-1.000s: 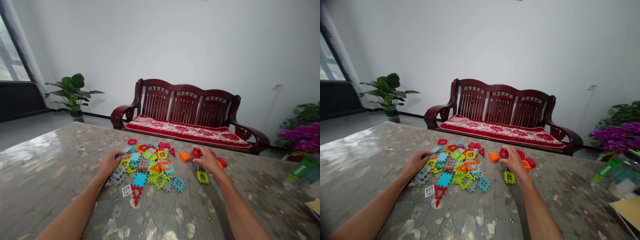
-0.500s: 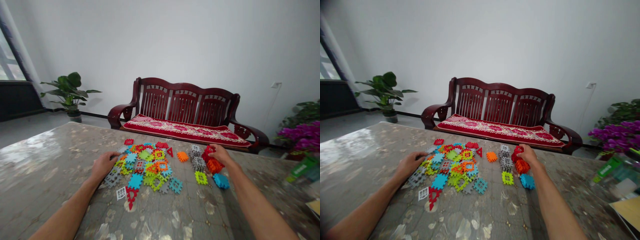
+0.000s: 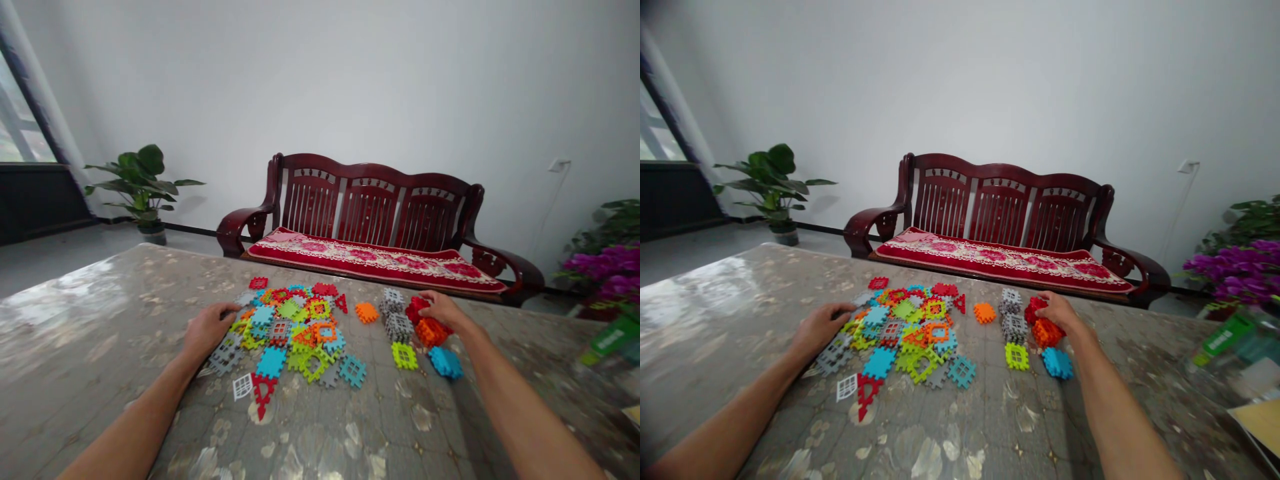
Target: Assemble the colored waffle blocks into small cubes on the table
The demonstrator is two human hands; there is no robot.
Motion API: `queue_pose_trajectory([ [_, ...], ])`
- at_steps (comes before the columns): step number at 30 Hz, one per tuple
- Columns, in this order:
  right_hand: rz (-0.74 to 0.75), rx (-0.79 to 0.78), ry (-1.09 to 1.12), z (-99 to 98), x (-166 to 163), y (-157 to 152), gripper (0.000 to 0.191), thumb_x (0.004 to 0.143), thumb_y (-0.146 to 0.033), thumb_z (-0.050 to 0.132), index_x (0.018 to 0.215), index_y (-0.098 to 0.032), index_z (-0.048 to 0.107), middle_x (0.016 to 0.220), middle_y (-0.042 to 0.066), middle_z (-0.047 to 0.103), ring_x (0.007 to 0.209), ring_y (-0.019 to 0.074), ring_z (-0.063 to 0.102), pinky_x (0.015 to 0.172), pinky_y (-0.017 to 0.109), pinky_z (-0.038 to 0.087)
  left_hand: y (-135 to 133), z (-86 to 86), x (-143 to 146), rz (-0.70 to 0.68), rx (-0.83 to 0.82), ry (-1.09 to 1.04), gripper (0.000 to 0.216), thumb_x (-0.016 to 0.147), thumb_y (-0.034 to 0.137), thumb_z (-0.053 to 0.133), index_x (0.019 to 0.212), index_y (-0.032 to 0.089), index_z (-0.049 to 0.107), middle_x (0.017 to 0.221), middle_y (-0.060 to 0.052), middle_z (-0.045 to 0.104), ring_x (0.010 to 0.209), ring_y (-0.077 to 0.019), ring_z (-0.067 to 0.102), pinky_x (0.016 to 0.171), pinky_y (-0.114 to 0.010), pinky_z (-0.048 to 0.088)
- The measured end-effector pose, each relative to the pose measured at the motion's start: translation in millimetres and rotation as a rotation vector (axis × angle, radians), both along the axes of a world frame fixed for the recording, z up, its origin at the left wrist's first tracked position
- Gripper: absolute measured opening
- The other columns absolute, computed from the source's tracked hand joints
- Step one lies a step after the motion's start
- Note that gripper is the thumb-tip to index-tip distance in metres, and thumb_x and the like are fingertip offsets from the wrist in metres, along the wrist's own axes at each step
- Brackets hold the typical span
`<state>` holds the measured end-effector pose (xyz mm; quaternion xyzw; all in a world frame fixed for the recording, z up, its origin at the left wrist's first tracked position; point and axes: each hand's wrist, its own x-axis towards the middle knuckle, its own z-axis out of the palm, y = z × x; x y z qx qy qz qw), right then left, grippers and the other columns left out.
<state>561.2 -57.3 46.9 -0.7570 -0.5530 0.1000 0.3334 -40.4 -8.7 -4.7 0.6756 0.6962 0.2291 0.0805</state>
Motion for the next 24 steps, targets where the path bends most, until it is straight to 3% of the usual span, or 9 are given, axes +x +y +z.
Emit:
queue_pose_trajectory([
  [4, -0.016, 0.189, 0.050, 14.3, -33.5, -8.5, 0.047, 0.070, -0.023, 0.064, 0.116, -0.018, 0.067, 0.118, 0.010, 0.071, 0.110, 0.0243, 0.065, 0.101, 0.040, 0.047, -1.9, 2.7, 3.2, 0.021, 0.005, 0.001, 0.034, 0.085, 0.032, 0.052, 0.109, 0.027, 0.075, 0.117, -0.004, 0.074, 0.104, -0.0251, 0.067, 0.088, -0.033, 0.050],
  [7, 0.131, 0.291, 0.180, 16.0, -88.3, -27.9, 0.045, 0.076, -0.031, 0.060, 0.119, -0.018, 0.065, 0.119, 0.011, 0.070, 0.108, 0.0237, 0.065, 0.099, 0.040, 0.049, -3.7, 4.9, 5.1, 0.021, -0.007, 0.001, 0.035, 0.085, 0.033, 0.051, 0.110, 0.027, 0.074, 0.118, -0.004, 0.074, 0.104, -0.0250, 0.067, 0.087, -0.032, 0.050],
  [10, 0.302, 0.171, 0.189, 0.3, -152.5, -56.7, 0.050, 0.075, -0.034, 0.064, 0.123, -0.022, 0.063, 0.128, 0.009, 0.066, 0.117, 0.0255, 0.061, 0.104, 0.044, 0.046, -5.3, 6.9, 6.3, 0.015, -0.009, 0.001, 0.034, 0.086, 0.032, 0.050, 0.110, 0.028, 0.074, 0.118, -0.004, 0.074, 0.107, -0.0246, 0.066, 0.089, -0.033, 0.049],
  [15, 0.474, 0.025, 0.049, -44.6, -229.6, -94.8, 0.101, 0.060, -0.034, 0.081, 0.150, -0.029, 0.036, 0.156, 0.009, 0.037, 0.144, 0.0317, 0.032, 0.119, 0.050, 0.026, -6.6, 7.7, 6.7, 0.019, 0.002, -0.019, 0.035, 0.086, 0.031, 0.051, 0.112, 0.026, 0.074, 0.121, -0.006, 0.072, 0.109, -0.0267, 0.065, 0.091, -0.036, 0.049],
  [19, 0.529, -0.044, 0.036, -60.6, -252.0, -95.7, 0.115, 0.053, -0.036, 0.087, 0.153, -0.033, 0.030, 0.162, 0.009, 0.022, 0.148, 0.0364, 0.021, 0.120, 0.055, 0.021, -7.0, 7.3, 7.0, 0.011, 0.007, -0.007, 0.036, 0.086, 0.028, 0.050, 0.112, 0.027, 0.074, 0.123, -0.006, 0.071, 0.112, -0.0279, 0.064, 0.095, -0.038, 0.048],
  [24, 0.548, -0.017, 0.040, -50.9, -249.1, -76.6, 0.097, 0.061, -0.028, 0.080, 0.149, -0.027, 0.039, 0.156, 0.010, 0.036, 0.144, 0.0320, 0.033, 0.119, 0.050, 0.026, -7.3, 7.9, 8.2, 0.025, 0.002, -0.007, 0.036, 0.086, 0.029, 0.050, 0.113, 0.027, 0.074, 0.123, -0.006, 0.071, 0.112, -0.0285, 0.064, 0.094, -0.040, 0.048],
])
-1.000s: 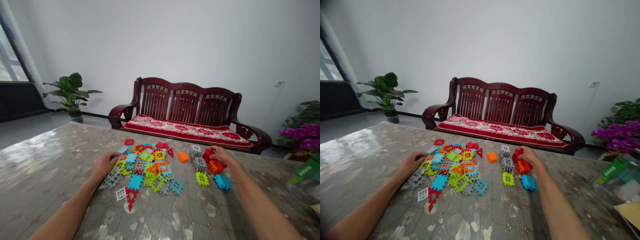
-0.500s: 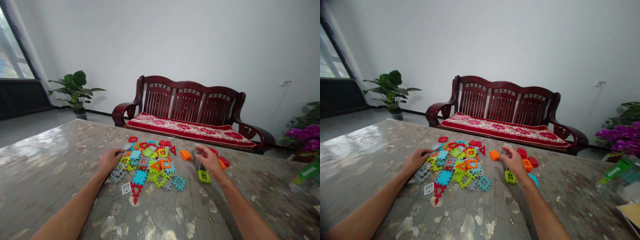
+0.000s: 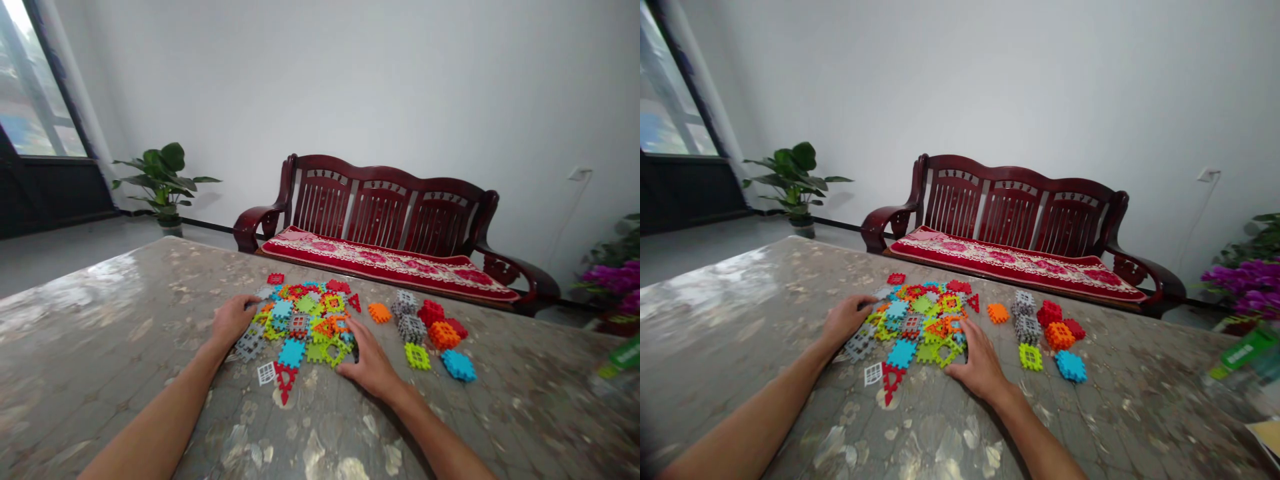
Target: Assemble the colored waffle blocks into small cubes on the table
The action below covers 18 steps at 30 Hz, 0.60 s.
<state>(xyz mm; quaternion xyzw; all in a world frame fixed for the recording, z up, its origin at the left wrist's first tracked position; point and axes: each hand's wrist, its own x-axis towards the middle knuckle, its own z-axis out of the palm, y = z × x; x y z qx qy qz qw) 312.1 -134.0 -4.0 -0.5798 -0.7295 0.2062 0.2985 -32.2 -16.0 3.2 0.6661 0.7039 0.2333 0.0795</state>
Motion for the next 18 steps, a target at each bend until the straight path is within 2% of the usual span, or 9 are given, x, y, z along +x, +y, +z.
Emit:
queue_pose_trajectory([
  [5, 0.003, 0.032, 0.062, 4.6, 8.7, 9.6, 0.082, 0.062, -0.020, 0.072, 0.140, -0.025, 0.050, 0.148, 0.009, 0.048, 0.137, 0.0290, 0.043, 0.118, 0.047, 0.029, 0.9, 1.1, 0.6, -0.005, -0.012, -0.011, 0.036, 0.086, 0.029, 0.050, 0.113, 0.026, 0.073, 0.124, -0.006, 0.071, 0.110, -0.0283, 0.065, 0.093, -0.039, 0.049],
  [9, -0.040, 0.007, 0.153, 3.5, 11.7, 14.6, 0.075, 0.065, -0.014, 0.062, 0.138, -0.023, 0.050, 0.144, 0.008, 0.052, 0.133, 0.0249, 0.048, 0.116, 0.042, 0.034, 1.6, 1.4, 0.7, 0.000, -0.005, -0.004, 0.036, 0.086, 0.030, 0.050, 0.112, 0.027, 0.074, 0.123, -0.005, 0.071, 0.111, -0.0276, 0.065, 0.093, -0.037, 0.049],
  [13, -0.152, 0.014, 0.122, 2.9, 8.4, 20.2, 0.070, 0.071, -0.026, 0.065, 0.138, -0.021, 0.050, 0.142, 0.010, 0.055, 0.130, 0.0267, 0.051, 0.113, 0.044, 0.036, 1.4, 1.4, 1.3, 0.000, -0.013, 0.001, 0.036, 0.086, 0.030, 0.049, 0.113, 0.027, 0.073, 0.124, -0.005, 0.071, 0.112, -0.0263, 0.064, 0.093, -0.036, 0.048],
  [18, -0.277, 0.073, 0.096, -3.5, 0.1, 22.2, 0.057, 0.074, -0.033, 0.066, 0.129, -0.021, 0.060, 0.130, 0.008, 0.065, 0.121, 0.0284, 0.058, 0.109, 0.046, 0.040, 1.0, 2.0, 2.0, 0.006, -0.032, -0.002, 0.036, 0.086, 0.029, 0.050, 0.114, 0.027, 0.073, 0.124, -0.005, 0.071, 0.111, -0.0264, 0.064, 0.093, -0.037, 0.048],
])
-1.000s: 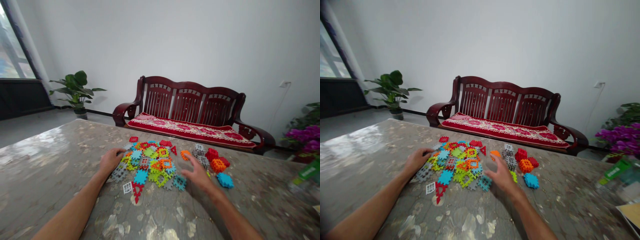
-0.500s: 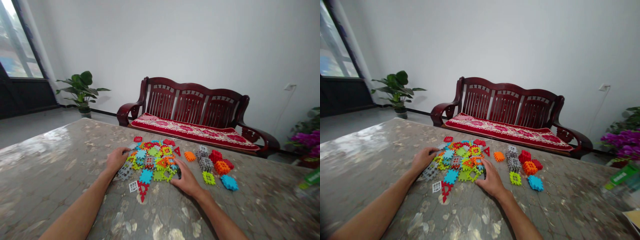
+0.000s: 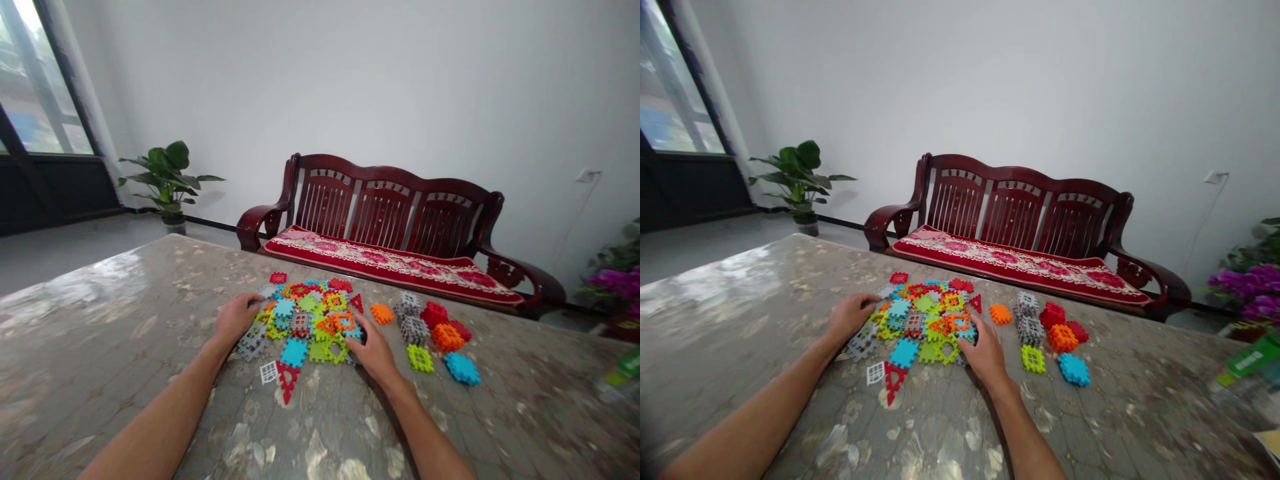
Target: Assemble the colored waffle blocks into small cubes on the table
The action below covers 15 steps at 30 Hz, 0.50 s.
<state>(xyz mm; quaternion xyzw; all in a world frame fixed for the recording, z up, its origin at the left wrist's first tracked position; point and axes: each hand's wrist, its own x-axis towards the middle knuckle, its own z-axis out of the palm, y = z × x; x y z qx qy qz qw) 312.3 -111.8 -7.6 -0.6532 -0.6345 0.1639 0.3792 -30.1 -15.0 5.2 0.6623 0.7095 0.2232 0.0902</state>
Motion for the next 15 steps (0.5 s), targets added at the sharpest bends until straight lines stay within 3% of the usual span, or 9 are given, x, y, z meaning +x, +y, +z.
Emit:
queue_pose_trajectory([
  [10, -0.012, 0.303, 0.159, 1.3, -6.6, -7.4, 0.045, 0.077, -0.024, 0.056, 0.121, -0.021, 0.066, 0.114, 0.008, 0.071, 0.096, 0.0213, 0.067, 0.092, 0.038, 0.053, 2.1, -4.1, -2.4, -0.003, 0.032, 0.005, 0.035, 0.085, 0.029, 0.052, 0.111, 0.027, 0.074, 0.124, -0.004, 0.071, 0.111, -0.0264, 0.064, 0.093, -0.036, 0.048],
  [15, -0.090, 0.334, 0.269, -3.4, -3.2, -5.8, 0.040, 0.078, -0.029, 0.056, 0.114, -0.018, 0.069, 0.100, 0.009, 0.074, 0.085, 0.0205, 0.068, 0.083, 0.036, 0.056, 1.8, -3.3, -1.4, 0.006, 0.012, 0.013, 0.035, 0.086, 0.030, 0.050, 0.112, 0.028, 0.074, 0.124, -0.004, 0.071, 0.111, -0.0266, 0.064, 0.093, -0.037, 0.048],
])
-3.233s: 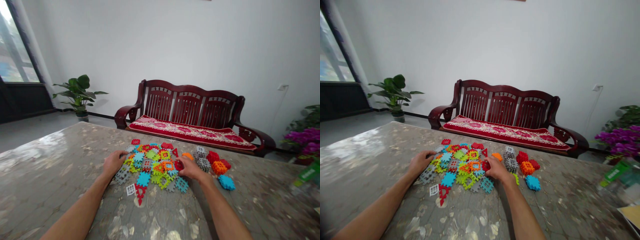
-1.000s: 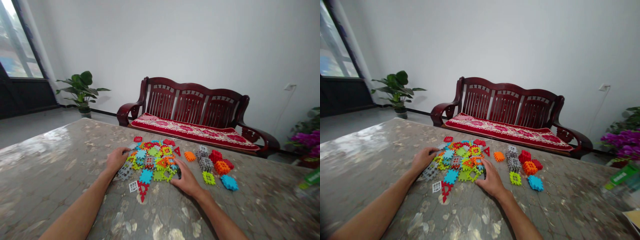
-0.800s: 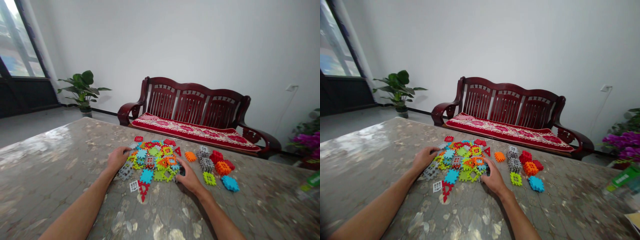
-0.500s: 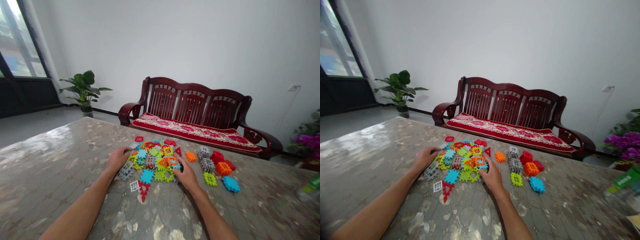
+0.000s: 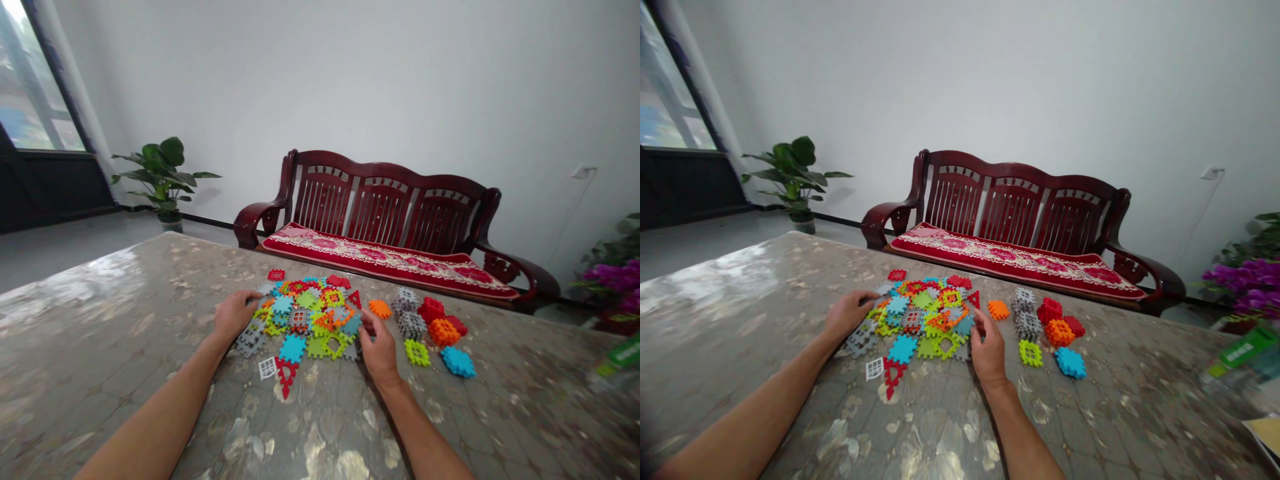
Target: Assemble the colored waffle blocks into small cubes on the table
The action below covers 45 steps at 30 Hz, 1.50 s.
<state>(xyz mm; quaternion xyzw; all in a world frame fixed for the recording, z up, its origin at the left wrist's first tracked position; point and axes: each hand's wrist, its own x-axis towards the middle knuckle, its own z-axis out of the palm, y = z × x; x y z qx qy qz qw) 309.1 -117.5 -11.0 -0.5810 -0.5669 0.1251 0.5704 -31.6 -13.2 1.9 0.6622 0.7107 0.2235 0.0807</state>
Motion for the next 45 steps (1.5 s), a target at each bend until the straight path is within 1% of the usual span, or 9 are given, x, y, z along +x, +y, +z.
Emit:
queue_pose_trajectory([
  [5, -0.074, -0.005, 0.209, -5.1, 4.4, 6.1, 0.045, 0.074, -0.036, 0.060, 0.113, -0.015, 0.068, 0.093, 0.009, 0.074, 0.081, 0.0205, 0.068, 0.077, 0.034, 0.056, 0.9, -1.6, -1.1, -0.021, 0.016, -0.017, 0.034, 0.085, 0.030, 0.051, 0.111, 0.027, 0.074, 0.122, -0.004, 0.071, 0.110, -0.0249, 0.065, 0.092, -0.034, 0.048],
  [11, -0.080, -0.016, 0.435, -5.4, 7.9, 9.8, 0.052, 0.065, -0.038, 0.065, 0.112, -0.015, 0.066, 0.086, 0.006, 0.073, 0.076, 0.0195, 0.067, 0.072, 0.033, 0.055, -1.4, 1.5, 0.8, 0.007, 0.015, -0.033, 0.034, 0.085, 0.028, 0.052, 0.109, 0.027, 0.075, 0.120, -0.004, 0.073, 0.108, -0.0254, 0.066, 0.092, -0.035, 0.049],
  [16, -0.087, 0.006, 0.421, -3.3, 11.5, 8.1, 0.048, 0.066, -0.038, 0.065, 0.109, -0.016, 0.067, 0.090, 0.008, 0.074, 0.077, 0.0206, 0.068, 0.074, 0.035, 0.055, -2.1, 1.6, 1.5, 0.009, 0.009, -0.047, 0.034, 0.085, 0.029, 0.051, 0.110, 0.028, 0.074, 0.122, -0.004, 0.072, 0.108, -0.0252, 0.066, 0.092, -0.036, 0.049],
  [23, -0.084, -0.039, 0.252, 6.6, 10.6, 3.4, 0.037, 0.068, -0.036, 0.057, 0.096, -0.016, 0.074, 0.094, 0.009, 0.075, 0.085, 0.0226, 0.067, 0.083, 0.037, 0.052, 0.1, -1.4, -1.1, -0.016, 0.022, -0.058, 0.033, 0.085, 0.029, 0.051, 0.109, 0.028, 0.074, 0.120, -0.004, 0.072, 0.108, -0.0247, 0.066, 0.094, -0.036, 0.048],
  [30, -0.072, -0.178, 0.372, 6.3, 16.3, 4.4, 0.044, 0.068, -0.040, 0.061, 0.101, -0.014, 0.073, 0.081, 0.006, 0.074, 0.058, 0.0176, 0.059, 0.056, 0.030, 0.048, -3.3, 1.1, 0.4, 0.002, 0.031, -0.062, 0.034, 0.085, 0.028, 0.051, 0.110, 0.028, 0.074, 0.118, -0.003, 0.073, 0.106, -0.0233, 0.066, 0.093, -0.033, 0.049],
  [32, -0.081, -0.137, 0.281, 7.0, 18.6, 4.2, 0.041, 0.070, -0.040, 0.060, 0.100, -0.015, 0.073, 0.086, 0.008, 0.073, 0.065, 0.0198, 0.062, 0.060, 0.033, 0.051, -4.0, 2.1, 0.9, 0.006, 0.029, -0.062, 0.033, 0.085, 0.028, 0.052, 0.109, 0.029, 0.075, 0.118, -0.003, 0.073, 0.106, -0.0236, 0.067, 0.093, -0.033, 0.049],
  [36, -0.089, 0.019, -0.073, 15.5, 10.4, -5.4, 0.028, 0.075, -0.028, 0.057, 0.097, -0.019, 0.073, 0.106, 0.011, 0.070, 0.100, 0.0252, 0.063, 0.086, 0.039, 0.052, -4.0, 3.4, 1.5, 0.010, 0.024, -0.063, 0.032, 0.085, 0.029, 0.053, 0.109, 0.029, 0.075, 0.118, -0.003, 0.074, 0.106, -0.0240, 0.066, 0.093, -0.034, 0.049],
  [40, 0.107, 0.031, -0.311, 28.0, -21.0, -24.3, 0.023, 0.084, -0.020, 0.055, 0.099, -0.023, 0.072, 0.105, 0.007, 0.072, 0.104, 0.0227, 0.061, 0.096, 0.039, 0.046, -4.1, 3.7, 1.8, 0.001, 0.012, -0.060, 0.033, 0.085, 0.028, 0.052, 0.110, 0.028, 0.074, 0.120, -0.004, 0.073, 0.108, -0.0245, 0.066, 0.093, -0.035, 0.048],
  [45, 0.363, -0.049, -0.529, 37.4, -64.6, -39.1, 0.031, 0.081, -0.015, 0.063, 0.110, -0.025, 0.069, 0.112, 0.004, 0.071, 0.108, 0.0230, 0.058, 0.099, 0.039, 0.043, -4.3, 3.3, 1.5, -0.002, 0.012, -0.071, 0.034, 0.086, 0.029, 0.052, 0.111, 0.028, 0.074, 0.121, -0.004, 0.072, 0.109, -0.0242, 0.066, 0.094, -0.034, 0.048],
])
